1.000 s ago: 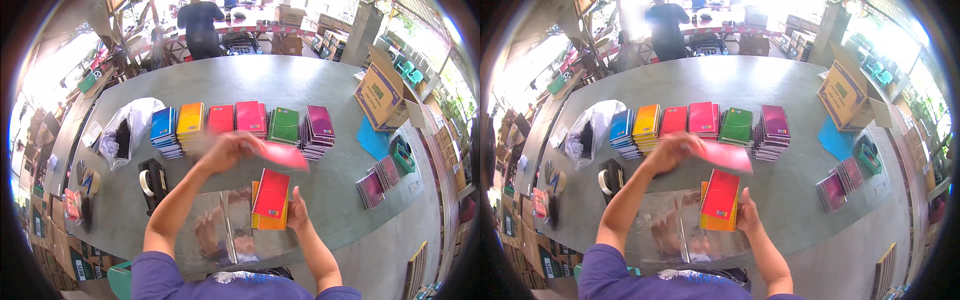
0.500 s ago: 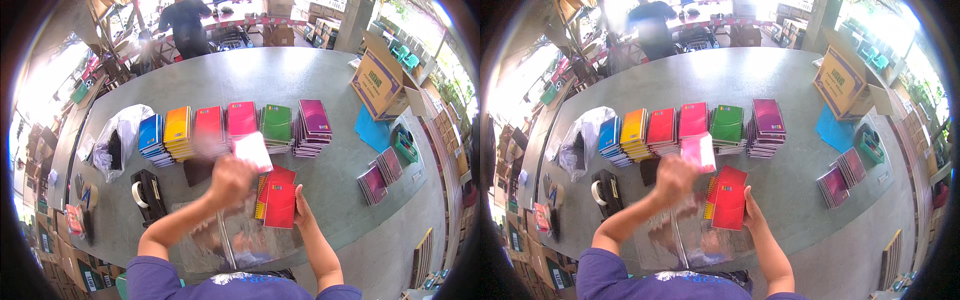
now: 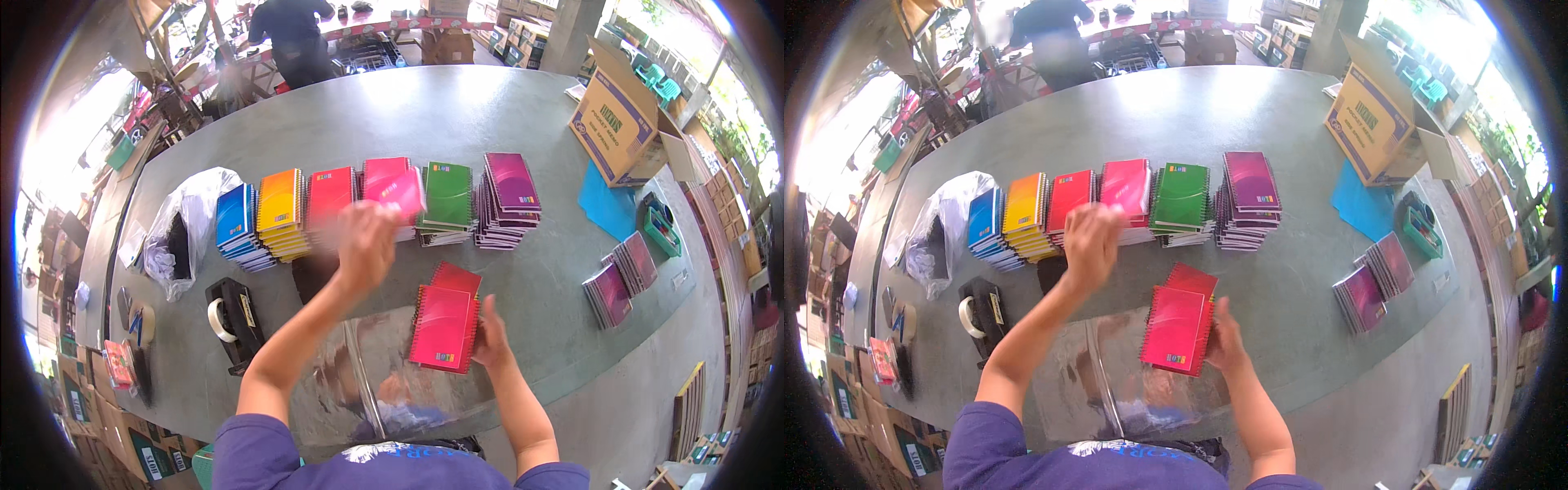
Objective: The person gathers notebooks of different colors, stacks them together, and places them into a plastic bag before sealing it with tape.
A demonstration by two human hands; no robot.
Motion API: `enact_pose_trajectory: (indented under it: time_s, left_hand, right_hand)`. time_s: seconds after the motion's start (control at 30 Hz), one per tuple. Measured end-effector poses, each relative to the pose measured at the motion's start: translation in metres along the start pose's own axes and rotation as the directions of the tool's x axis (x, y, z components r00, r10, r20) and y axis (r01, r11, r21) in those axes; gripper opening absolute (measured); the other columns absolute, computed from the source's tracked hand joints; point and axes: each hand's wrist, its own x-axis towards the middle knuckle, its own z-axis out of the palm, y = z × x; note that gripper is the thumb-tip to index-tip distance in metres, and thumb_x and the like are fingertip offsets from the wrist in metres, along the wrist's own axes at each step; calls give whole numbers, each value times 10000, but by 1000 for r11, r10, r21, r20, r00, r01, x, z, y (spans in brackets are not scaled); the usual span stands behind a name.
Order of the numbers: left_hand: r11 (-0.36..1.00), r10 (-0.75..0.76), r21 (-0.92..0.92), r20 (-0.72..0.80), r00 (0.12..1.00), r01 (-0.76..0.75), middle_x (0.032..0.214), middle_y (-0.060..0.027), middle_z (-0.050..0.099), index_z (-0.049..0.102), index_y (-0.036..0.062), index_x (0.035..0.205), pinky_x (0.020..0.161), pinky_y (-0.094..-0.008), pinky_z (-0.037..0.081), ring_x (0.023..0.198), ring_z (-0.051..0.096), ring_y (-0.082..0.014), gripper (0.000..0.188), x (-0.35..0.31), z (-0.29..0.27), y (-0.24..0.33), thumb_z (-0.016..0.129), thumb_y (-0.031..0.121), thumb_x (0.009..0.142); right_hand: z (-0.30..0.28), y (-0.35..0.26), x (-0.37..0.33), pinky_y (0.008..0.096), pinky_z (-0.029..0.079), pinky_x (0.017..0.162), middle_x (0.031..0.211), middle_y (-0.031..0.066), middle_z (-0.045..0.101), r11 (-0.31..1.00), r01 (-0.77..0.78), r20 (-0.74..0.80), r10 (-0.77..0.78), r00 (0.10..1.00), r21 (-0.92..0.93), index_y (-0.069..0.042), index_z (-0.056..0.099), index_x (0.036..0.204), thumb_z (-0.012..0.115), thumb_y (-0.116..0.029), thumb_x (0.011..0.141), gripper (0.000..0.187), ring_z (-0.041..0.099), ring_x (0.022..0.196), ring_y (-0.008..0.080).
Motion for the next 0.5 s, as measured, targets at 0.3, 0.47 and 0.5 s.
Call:
enact_pose_trajectory:
  time_s: [0.3, 0.47, 0.5]
  left_hand:
    - [990, 135, 12, 216, 967, -141, 1040, -208, 590, 590, -17, 1048, 917, -418, 385, 1061, 509, -309, 581, 18, 62, 56, 639, 477, 746]
    - [988, -67, 146, 680, 730, -45, 921, -196, 625, 522, -81, 1129, 786, -422, 456, 919, 568, -333, 434, 41, 98, 51, 566, 210, 810]
    - [988, -65, 145, 679, 731, -47, 921, -196, 625, 522, -81, 1129, 786, -422, 456, 919, 568, -333, 434, 43, 95, 51, 566, 210, 810]
  right_hand:
    - [-24, -2, -5, 379, 517, 830, 1054, 132, 622, 990, 137, -15, -137, 990, -15, 11, 492, 1184, 656, -128, 780, 457, 633, 924, 244]
    - [-14, 0, -15, 417, 509, 849, 1115, 161, 602, 970, 110, -128, -140, 982, -215, 9, 501, 1182, 671, -139, 777, 463, 614, 987, 268]
    - [-14, -2, -17, 417, 509, 849, 1115, 161, 602, 970, 113, -127, -142, 982, -215, 9, 501, 1182, 671, -139, 777, 463, 614, 987, 268]
